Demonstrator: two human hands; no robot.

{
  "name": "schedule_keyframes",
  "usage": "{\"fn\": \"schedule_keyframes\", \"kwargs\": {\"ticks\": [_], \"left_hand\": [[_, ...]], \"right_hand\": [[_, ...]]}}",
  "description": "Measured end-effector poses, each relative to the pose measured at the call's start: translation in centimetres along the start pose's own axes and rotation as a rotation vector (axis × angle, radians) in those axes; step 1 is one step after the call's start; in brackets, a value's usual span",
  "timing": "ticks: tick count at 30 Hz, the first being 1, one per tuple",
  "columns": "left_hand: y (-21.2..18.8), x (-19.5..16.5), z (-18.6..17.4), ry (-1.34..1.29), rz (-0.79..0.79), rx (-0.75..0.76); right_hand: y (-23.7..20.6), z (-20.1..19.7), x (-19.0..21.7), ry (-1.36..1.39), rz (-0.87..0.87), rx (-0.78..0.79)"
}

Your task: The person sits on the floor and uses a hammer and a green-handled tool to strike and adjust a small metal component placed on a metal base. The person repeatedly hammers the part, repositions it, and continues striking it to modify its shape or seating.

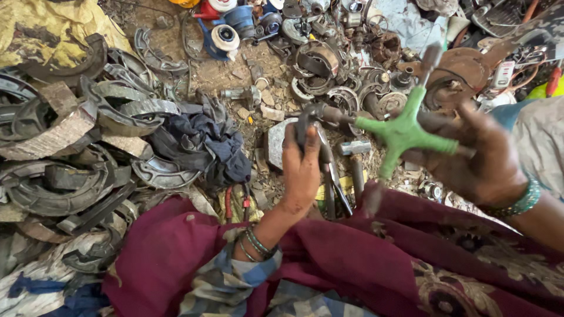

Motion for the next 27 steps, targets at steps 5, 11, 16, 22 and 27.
{"fn": "schedule_keyframes", "kwargs": {"ticks": [5, 11, 16, 22, 27], "left_hand": [[1.0, -0.7, -1.0, 0.168, 0.155, 0.009], [0.6, -0.3, -0.3, 0.223, 0.144, 0.018], [0.5, -1.0, -0.6, 0.371, 0.269, 0.132], [0.7, -0.2, -0.3, 0.504, 0.252, 0.323], [0.4, 1.2, -0.1, 0.44, 0.182, 0.321]], "right_hand": [[-0.1, -0.3, -1.8, 0.276, 0.22, 0.5], [-0.1, 1.2, -1.9, -0.201, 0.09, 0.316], [0.6, 0.7, -2.8, -0.103, 0.203, 0.221], [-0.4, 0.3, -3.3, -0.334, 0.22, 0.469], [0.3, 0.0, -3.7, -0.211, 0.238, 0.418]]}}
Point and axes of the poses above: each hand's wrist, its own y-axis towards the middle knuckle, its own z-axis out of the palm, x = y × z, the point moved 2 cm from there along y, towards the middle knuckle, and after that the axes turned 2 degrees about z, right-handed, at the moved point
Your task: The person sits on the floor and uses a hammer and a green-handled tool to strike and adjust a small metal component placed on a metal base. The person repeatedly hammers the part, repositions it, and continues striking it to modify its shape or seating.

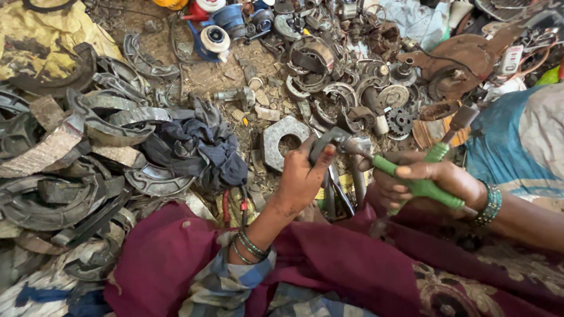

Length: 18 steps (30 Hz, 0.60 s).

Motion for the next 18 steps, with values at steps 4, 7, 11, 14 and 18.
{"fn": "schedule_keyframes", "kwargs": {"ticks": [4, 7, 11, 14, 18], "left_hand": [[0.2, 0.7, 0.5, 0.007, -0.039, 0.022], [0.3, 0.6, 0.5, -0.005, 0.033, 0.003], [0.5, 0.5, 0.2, 0.04, 0.008, 0.008], [0.6, 0.4, 0.2, 0.057, -0.064, 0.031], [0.8, 0.3, 0.2, 0.054, -0.092, 0.044]], "right_hand": [[0.0, -0.8, -0.2, -0.075, -0.063, 0.126], [-0.1, -1.7, -0.3, -0.178, -0.027, 0.094], [-0.2, -2.7, -0.3, -0.369, 0.021, -0.139], [-0.1, -3.1, -0.6, -0.363, 0.033, -0.158], [0.3, -3.6, -0.9, -0.472, 0.053, -0.222]]}}
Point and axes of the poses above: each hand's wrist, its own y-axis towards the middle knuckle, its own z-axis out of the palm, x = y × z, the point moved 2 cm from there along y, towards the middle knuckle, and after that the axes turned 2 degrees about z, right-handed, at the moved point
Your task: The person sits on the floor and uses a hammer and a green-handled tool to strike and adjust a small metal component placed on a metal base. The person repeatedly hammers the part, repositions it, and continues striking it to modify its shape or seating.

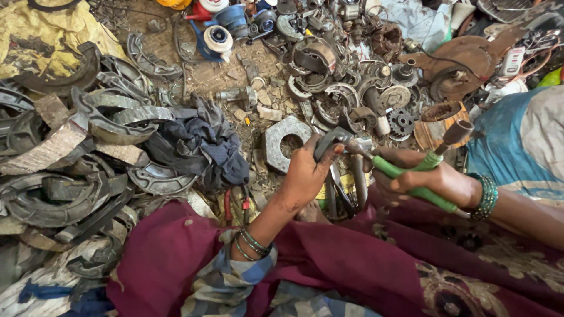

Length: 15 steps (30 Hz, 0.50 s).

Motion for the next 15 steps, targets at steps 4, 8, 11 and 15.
{"fn": "schedule_keyframes", "kwargs": {"ticks": [4, 8, 11, 15], "left_hand": [[0.2, 0.0, -0.2, 0.021, 0.061, -0.02], [0.4, 0.6, -0.2, 0.111, 0.014, -0.007], [0.6, 1.0, 0.0, 0.104, -0.031, 0.015], [0.8, 1.6, 0.4, 0.118, -0.109, 0.026]], "right_hand": [[0.3, 0.1, -0.2, -0.001, 0.044, -0.092], [0.4, 1.2, 0.2, 0.016, -0.001, -0.001], [0.4, 2.2, 0.3, 0.234, -0.036, 0.135], [0.9, 2.5, -0.1, 0.306, -0.032, 0.151]]}}
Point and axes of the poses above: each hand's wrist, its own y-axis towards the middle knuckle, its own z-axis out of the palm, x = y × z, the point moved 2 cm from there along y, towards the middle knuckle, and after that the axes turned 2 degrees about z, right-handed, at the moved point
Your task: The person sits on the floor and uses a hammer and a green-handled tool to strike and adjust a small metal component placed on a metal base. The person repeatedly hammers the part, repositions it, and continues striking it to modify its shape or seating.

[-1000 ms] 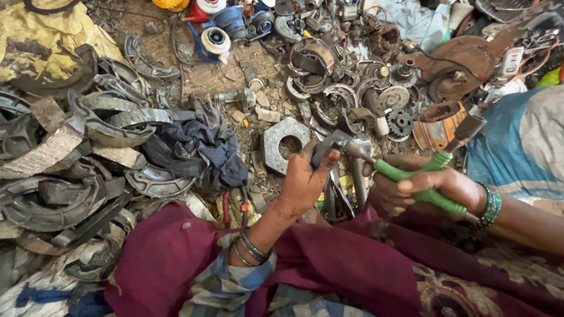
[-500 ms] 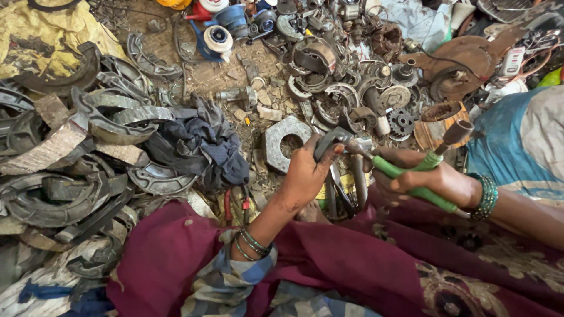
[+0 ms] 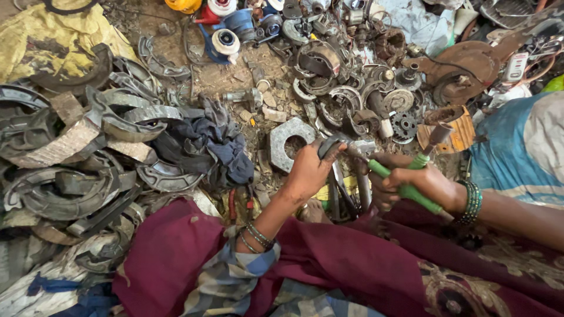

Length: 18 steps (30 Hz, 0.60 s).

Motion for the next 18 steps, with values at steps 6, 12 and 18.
{"fn": "schedule_keyframes", "kwargs": {"ticks": [6, 12, 18], "left_hand": [[-0.4, 0.5, -0.1, -0.049, 0.011, 0.006], [-0.6, 0.8, 0.2, -0.54, -0.04, 0.121], [0.1, 1.3, 0.9, -0.404, 0.144, 0.068]], "right_hand": [[-0.4, -1.9, 0.0, -0.328, 0.078, -0.217], [-1.4, -1.9, -0.6, 0.054, 0.025, -0.002], [-1.4, -2.6, -0.6, -0.2, 0.129, -0.125]]}}
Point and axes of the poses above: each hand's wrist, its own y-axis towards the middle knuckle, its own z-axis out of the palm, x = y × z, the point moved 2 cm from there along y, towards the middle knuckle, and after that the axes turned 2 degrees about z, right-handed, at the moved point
